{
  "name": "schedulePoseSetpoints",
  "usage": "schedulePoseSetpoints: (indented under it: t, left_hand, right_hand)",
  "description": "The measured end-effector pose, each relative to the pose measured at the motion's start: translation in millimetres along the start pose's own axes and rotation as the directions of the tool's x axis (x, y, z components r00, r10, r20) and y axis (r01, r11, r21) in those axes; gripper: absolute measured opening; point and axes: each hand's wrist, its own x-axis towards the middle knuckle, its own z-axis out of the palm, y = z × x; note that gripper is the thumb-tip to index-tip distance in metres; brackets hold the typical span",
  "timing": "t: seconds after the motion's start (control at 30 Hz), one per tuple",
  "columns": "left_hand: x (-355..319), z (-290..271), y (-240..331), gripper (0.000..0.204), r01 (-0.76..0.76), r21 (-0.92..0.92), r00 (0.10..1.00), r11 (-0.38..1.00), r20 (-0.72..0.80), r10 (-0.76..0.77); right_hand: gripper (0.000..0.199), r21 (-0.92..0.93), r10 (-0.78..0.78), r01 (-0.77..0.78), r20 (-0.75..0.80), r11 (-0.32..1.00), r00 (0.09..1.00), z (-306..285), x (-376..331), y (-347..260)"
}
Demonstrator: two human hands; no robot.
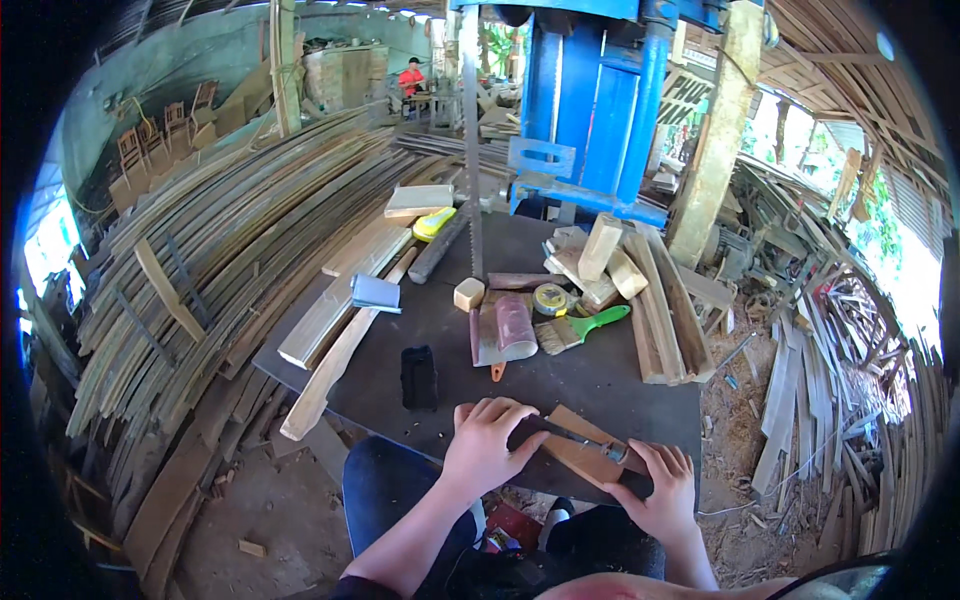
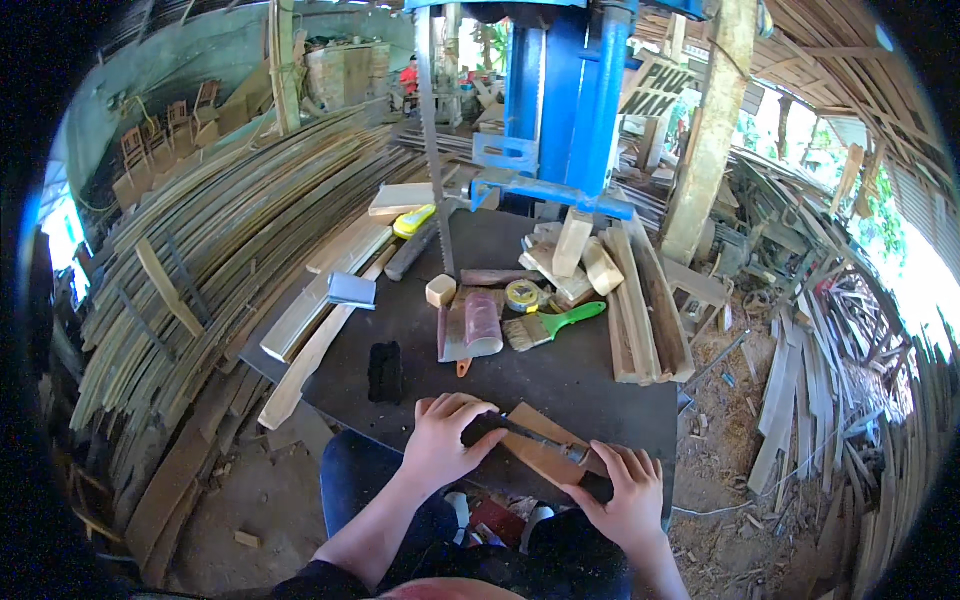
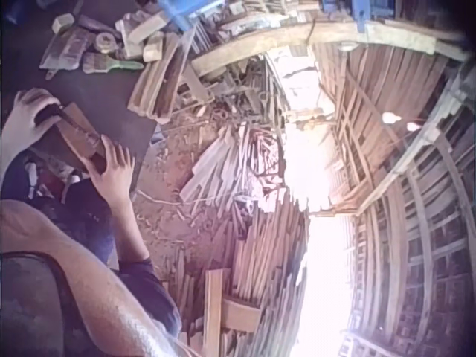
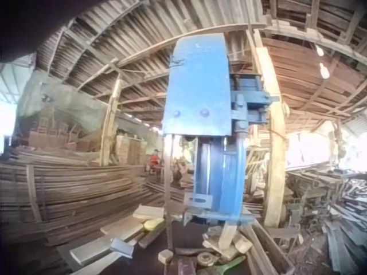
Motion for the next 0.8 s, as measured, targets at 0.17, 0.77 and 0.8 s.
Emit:
schedulePoseSetpoints:
  t: [0.17,0.77,0.8]
  left_hand:
    - [0,-2,-1,0.042,0.008,0.003,0.998,1.0,-0.06,-0.007]
    - [-65,7,107,0.124,0.033,0.135,0.986,0.99,0.158,-0.054]
    - [-66,9,107,0.125,0.037,0.151,0.988,0.988,0.142,-0.059]
  right_hand:
    - [0.042,0.177,0.034,-0.041,0.041,0.983,0.999,-4,3,9]
    - [0.041,0.359,0.276,-0.281,0.064,0.89,0.959,-9,-33,-47]
    - [0.041,0.38,0.284,-0.286,0.064,0.88,0.957,-8,-35,-47]
